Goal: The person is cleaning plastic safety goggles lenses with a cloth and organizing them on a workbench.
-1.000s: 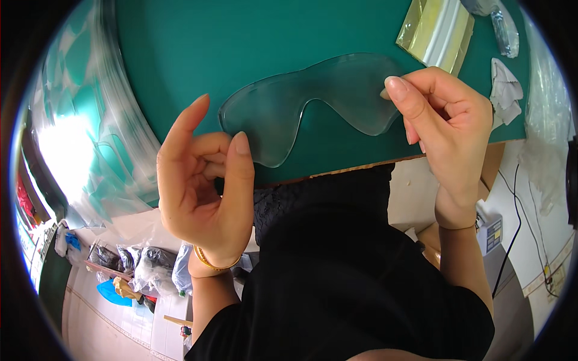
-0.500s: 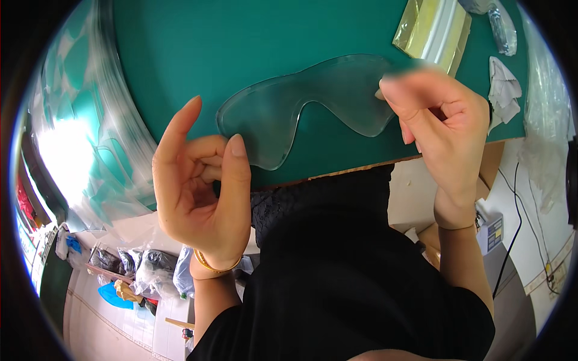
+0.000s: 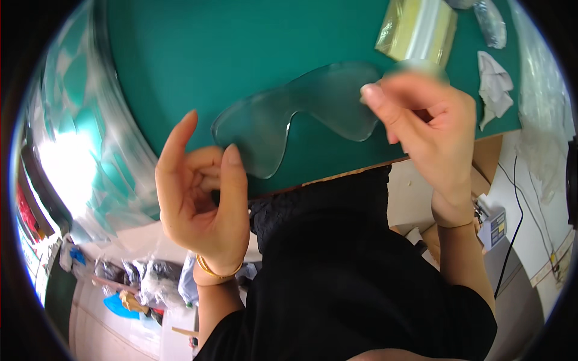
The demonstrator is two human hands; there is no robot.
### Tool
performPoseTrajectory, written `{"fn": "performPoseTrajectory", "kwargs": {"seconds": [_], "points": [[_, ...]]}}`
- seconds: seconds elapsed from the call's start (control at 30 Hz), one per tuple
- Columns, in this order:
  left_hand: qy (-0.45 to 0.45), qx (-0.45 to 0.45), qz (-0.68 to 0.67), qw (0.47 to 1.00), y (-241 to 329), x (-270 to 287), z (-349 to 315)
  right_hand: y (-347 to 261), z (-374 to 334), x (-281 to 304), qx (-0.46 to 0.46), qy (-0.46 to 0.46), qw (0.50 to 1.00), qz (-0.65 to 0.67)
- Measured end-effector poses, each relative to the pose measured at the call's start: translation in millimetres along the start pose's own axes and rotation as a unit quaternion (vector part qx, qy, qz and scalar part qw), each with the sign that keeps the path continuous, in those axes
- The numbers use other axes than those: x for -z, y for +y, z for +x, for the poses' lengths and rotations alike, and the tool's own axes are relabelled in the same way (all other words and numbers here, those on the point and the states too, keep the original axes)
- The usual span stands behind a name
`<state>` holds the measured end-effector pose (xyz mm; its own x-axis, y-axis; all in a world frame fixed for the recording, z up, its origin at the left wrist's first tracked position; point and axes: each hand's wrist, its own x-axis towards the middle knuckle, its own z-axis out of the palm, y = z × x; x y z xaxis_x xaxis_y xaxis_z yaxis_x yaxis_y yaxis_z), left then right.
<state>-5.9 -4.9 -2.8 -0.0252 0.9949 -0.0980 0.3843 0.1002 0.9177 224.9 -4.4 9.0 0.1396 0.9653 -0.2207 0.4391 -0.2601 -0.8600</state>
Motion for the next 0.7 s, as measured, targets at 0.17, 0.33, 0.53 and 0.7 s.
{"fn": "performPoseTrajectory", "kwargs": {"seconds": [0.17,0.33,0.53,0.7], "points": [[0.007,0.002,0.001,1.0,3,1,-2,-6,10,28,0.005,0.164,0.981,-0.106],[0.007,-0.001,-0.022,1.0,4,-6,1,10,31,30,0.09,0.279,0.879,-0.376],[0.019,-0.01,-0.039,0.999,1,-8,1,-22,33,30,-0.015,0.244,0.938,-0.244],[0.018,-0.014,-0.039,0.999,3,-7,1,29,26,51,0.345,0.006,0.901,0.264]]}}
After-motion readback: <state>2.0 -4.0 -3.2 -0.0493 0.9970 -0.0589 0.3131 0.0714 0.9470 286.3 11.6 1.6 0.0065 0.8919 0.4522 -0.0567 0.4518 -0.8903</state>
